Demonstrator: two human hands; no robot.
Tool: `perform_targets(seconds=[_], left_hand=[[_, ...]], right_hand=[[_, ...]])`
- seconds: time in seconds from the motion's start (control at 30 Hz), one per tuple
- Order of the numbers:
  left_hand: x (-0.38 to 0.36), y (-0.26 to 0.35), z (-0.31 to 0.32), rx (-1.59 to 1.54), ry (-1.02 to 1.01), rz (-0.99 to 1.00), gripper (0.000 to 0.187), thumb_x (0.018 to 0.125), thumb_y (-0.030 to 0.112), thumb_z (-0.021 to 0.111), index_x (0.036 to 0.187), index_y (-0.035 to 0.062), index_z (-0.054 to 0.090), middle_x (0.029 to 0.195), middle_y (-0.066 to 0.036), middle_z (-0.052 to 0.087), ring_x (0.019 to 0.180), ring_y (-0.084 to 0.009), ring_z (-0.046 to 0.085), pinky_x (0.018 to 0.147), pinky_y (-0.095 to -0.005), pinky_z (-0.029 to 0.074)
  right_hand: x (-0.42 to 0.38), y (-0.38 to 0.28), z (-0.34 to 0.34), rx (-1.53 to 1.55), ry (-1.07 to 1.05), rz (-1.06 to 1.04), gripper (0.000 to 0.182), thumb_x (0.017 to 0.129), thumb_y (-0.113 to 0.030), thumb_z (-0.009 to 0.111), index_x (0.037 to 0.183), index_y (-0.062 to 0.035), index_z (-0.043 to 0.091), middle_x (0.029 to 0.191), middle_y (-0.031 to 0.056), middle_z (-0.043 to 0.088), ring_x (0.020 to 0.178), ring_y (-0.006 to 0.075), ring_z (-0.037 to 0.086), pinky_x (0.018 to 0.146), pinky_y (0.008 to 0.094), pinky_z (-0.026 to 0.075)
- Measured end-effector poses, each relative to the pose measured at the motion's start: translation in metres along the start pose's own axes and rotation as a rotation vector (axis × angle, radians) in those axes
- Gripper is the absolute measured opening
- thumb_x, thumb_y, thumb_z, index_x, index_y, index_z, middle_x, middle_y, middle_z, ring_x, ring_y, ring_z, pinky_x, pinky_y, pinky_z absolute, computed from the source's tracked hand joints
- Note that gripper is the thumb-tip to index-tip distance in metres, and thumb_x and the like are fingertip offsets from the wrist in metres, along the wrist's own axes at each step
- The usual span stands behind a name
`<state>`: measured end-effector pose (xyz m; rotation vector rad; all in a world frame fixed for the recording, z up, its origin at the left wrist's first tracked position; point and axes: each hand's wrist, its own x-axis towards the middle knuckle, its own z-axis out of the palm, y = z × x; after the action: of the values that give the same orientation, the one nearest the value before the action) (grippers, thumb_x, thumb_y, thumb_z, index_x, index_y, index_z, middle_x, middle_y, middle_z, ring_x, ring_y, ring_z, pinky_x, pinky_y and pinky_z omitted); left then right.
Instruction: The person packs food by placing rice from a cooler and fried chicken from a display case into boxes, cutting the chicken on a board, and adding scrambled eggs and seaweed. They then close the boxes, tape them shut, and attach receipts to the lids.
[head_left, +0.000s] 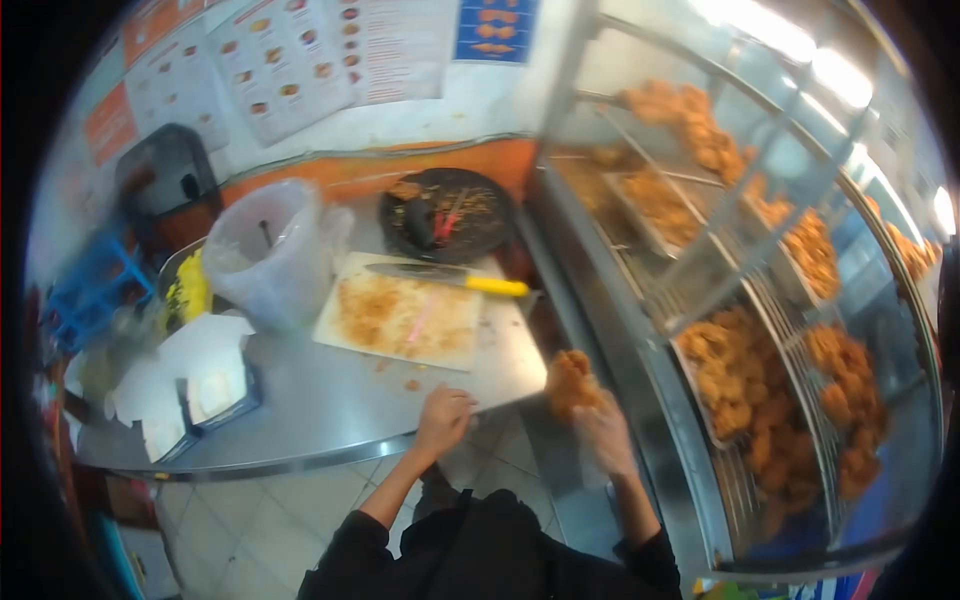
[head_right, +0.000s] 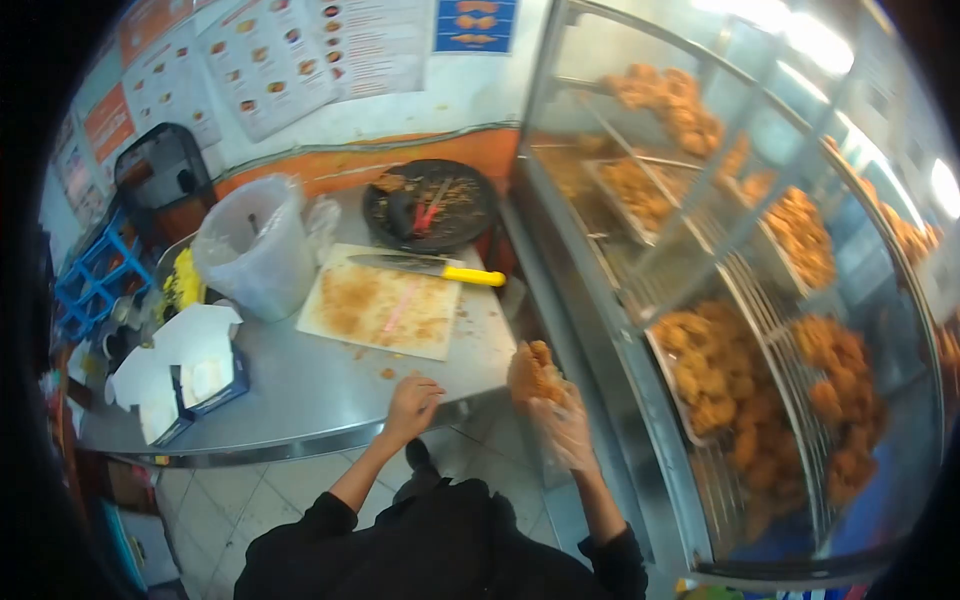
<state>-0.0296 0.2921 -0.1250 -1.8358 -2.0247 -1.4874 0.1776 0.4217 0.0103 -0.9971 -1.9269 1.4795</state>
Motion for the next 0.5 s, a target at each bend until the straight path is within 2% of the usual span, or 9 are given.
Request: perform_targets(seconds=[0.03, 0.07, 0.13, 0.2, 0.23, 0.33, 0.43, 0.47, 0.5], left_hand=[[-0.009, -0.019, -0.023, 0.123, 0.09, -0.081, 0.014, 0.069, 0.005, 0.058, 0.083, 0.0077, 0.059, 0.088, -0.008, 0.053, 0.086, -0.0266, 0.05, 0.077, -0.0383, 0.038], [-0.014, -0.038, -0.046, 0.247, 0.182, -0.156, 0.014, 0.07, 0.006, 0.057, 0.083, 0.0073, 0.059, 0.088, -0.008, 0.053, 0.086, -0.0269, 0.049, 0.077, -0.0382, 0.037], [-0.027, -0.071, -0.084, 0.314, 0.225, -0.262, 0.013, 0.071, 0.006, 0.056, 0.084, 0.0072, 0.058, 0.088, -0.008, 0.053, 0.086, -0.0272, 0.049, 0.078, -0.0382, 0.037], [-0.042, -0.095, -0.116, 0.37, 0.268, -0.383, 0.013, 0.072, 0.006, 0.055, 0.085, 0.007, 0.058, 0.088, -0.008, 0.053, 0.087, -0.0275, 0.048, 0.079, -0.0383, 0.036], [-0.047, -0.104, -0.131, 0.408, 0.315, -0.433, 0.013, 0.073, 0.006, 0.054, 0.085, 0.0069, 0.058, 0.089, -0.008, 0.053, 0.087, -0.0275, 0.048, 0.079, -0.0382, 0.036], [-0.059, -0.128, -0.157, 0.483, 0.395, -0.537, 0.013, 0.075, 0.005, 0.053, 0.086, 0.0066, 0.058, 0.091, -0.008, 0.052, 0.088, -0.0271, 0.048, 0.08, -0.0377, 0.036], [-0.066, -0.144, -0.166, 0.492, 0.432, -0.563, 0.012, 0.074, 0.005, 0.053, 0.086, 0.007, 0.058, 0.09, -0.008, 0.052, 0.087, -0.0266, 0.048, 0.08, -0.0371, 0.036], [-0.064, -0.145, -0.167, 0.478, 0.425, -0.565, 0.012, 0.074, 0.005, 0.053, 0.086, 0.0071, 0.058, 0.089, -0.008, 0.053, 0.087, -0.0265, 0.048, 0.079, -0.0371, 0.036], [-0.062, -0.146, -0.168, 0.462, 0.421, -0.566, 0.013, 0.074, 0.004, 0.053, 0.085, 0.0071, 0.058, 0.089, -0.008, 0.053, 0.086, -0.0263, 0.048, 0.078, -0.037, 0.036]], right_hand=[[0.027, 0.013, 0.032, -0.014, -0.028, -0.083, 0.04, 0.077, -0.025, 0.06, 0.107, -0.002, 0.05, 0.097, 0.0103, 0.05, 0.093, 0.0215, 0.049, 0.079, 0.0302, 0.041], [0.054, 0.02, 0.062, -0.006, -0.058, -0.087, 0.04, 0.077, -0.025, 0.06, 0.107, -0.002, 0.05, 0.097, 0.0103, 0.05, 0.093, 0.0215, 0.049, 0.079, 0.0302, 0.041], [0.102, 0.03, 0.121, -0.428, -0.054, -0.487, 0.041, 0.071, -0.023, 0.064, 0.106, -0.0041, 0.053, 0.105, 0.0153, 0.047, 0.103, 0.0284, 0.043, 0.086, 0.0357, 0.038], [0.14, 0.034, 0.182, -0.486, -0.03, -0.541, 0.041, 0.066, -0.02, 0.066, 0.103, -0.0064, 0.056, 0.105, 0.0171, 0.046, 0.105, 0.0315, 0.039, 0.089, 0.0393, 0.035], [0.154, 0.037, 0.211, -0.589, 0.087, -0.629, 0.039, 0.066, -0.022, 0.065, 0.101, -0.0061, 0.057, 0.099, 0.0136, 0.051, 0.099, 0.0286, 0.044, 0.091, 0.0394, 0.033], [0.183, 0.008, 0.264, -0.641, -0.101, -0.67, 0.033, 0.067, -0.02, 0.064, 0.097, -0.0062, 0.06, 0.089, 0.0107, 0.054, 0.09, 0.0265, 0.049, 0.094, 0.0407, 0.03], [0.191, -0.008, 0.295, -0.678, -0.115, -0.74, 0.028, 0.069, -0.02, 0.062, 0.094, -0.0062, 0.061, 0.085, 0.0101, 0.056, 0.082, 0.0267, 0.051, 0.093, 0.0406, 0.032], [0.199, 0.009, 0.295, -0.682, -0.124, -0.733, 0.028, 0.069, -0.02, 0.062, 0.094, -0.0062, 0.061, 0.085, 0.0101, 0.056, 0.082, 0.0267, 0.051, 0.093, 0.0406, 0.032], [0.212, 0.037, 0.284, -0.579, -0.302, -0.631, 0.029, 0.072, -0.023, 0.06, 0.096, -0.0061, 0.06, 0.089, 0.0097, 0.057, 0.085, 0.0249, 0.052, 0.093, 0.0382, 0.033]])
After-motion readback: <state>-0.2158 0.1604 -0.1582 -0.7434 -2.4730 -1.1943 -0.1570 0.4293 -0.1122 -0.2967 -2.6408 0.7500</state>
